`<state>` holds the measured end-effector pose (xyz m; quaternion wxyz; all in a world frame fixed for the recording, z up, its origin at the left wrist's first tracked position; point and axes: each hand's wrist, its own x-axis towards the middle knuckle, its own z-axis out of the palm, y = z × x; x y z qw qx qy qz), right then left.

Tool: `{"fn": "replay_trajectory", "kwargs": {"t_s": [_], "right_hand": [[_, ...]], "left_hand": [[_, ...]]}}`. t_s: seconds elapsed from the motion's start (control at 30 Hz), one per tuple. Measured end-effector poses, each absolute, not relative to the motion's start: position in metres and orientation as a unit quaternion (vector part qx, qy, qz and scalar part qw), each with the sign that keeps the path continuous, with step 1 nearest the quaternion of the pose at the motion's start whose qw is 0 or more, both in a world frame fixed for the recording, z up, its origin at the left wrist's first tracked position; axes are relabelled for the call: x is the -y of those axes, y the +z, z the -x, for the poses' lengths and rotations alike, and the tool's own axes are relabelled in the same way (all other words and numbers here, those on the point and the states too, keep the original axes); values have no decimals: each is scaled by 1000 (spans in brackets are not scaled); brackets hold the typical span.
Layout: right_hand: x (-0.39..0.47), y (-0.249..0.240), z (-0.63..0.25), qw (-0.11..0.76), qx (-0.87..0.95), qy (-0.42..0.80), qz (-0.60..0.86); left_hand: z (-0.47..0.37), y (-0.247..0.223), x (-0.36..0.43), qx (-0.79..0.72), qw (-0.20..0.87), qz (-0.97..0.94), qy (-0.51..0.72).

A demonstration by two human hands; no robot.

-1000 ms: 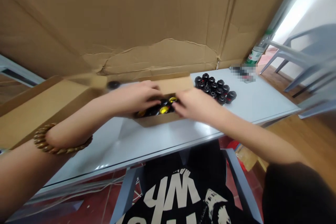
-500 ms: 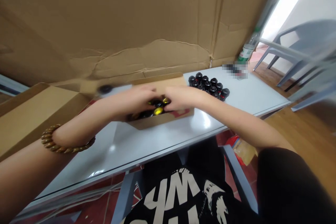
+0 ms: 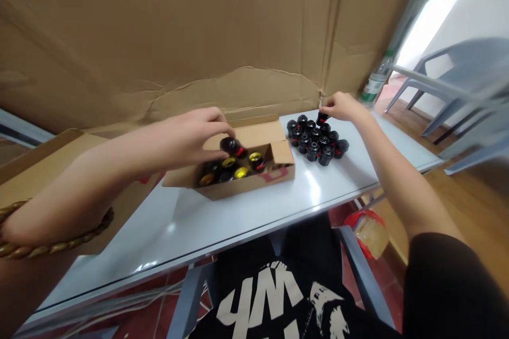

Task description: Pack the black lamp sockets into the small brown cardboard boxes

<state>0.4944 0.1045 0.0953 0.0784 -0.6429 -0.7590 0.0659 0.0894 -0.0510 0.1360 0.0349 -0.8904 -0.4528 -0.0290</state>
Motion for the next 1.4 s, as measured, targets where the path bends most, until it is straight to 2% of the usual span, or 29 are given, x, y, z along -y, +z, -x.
{"fn": "replay_trajectory", "kwargs": {"t_s": [0.17,0.33,0.4,0.47,0.53,0.6,0.7,0.8,0.9,1.03,1.13,1.3,1.4], "right_hand": [[-138,67,-485,5,771,103,628],[-134,72,-482,-38,768,95,633],[-113,83,-476,24,782,65,620],[-79,96,-465,169,812,39,557],[-39,110,-448,257,854,91,442],[-5,121,-431,264,891,114,351],[17,128,-415,281,900,66,327],[0,122,-418,328,886,66,321],[-44,108,-433,354,861,97,352],[-115,82,-454,322,826,116,447],[-158,64,-462,238,810,86,530],[-185,44,-466,96,826,93,547],[-184,41,-470,62,828,123,544]], "left_hand": [[-110,155,66,434,22,899,-48],[-130,163,63,441,24,896,-46],[-136,165,59,440,20,895,-64],[-142,167,55,443,10,891,-97],[-149,168,50,448,-6,883,-138],[-157,168,45,451,-23,874,-177],[-171,166,40,447,-44,859,-246],[-181,160,39,439,-65,841,-309],[-176,151,41,450,-75,840,-293],[-153,136,43,489,-66,858,-143],[-133,125,46,510,-78,855,-44],[-111,107,49,476,-122,871,2],[-106,98,50,449,-133,883,-2]]}}
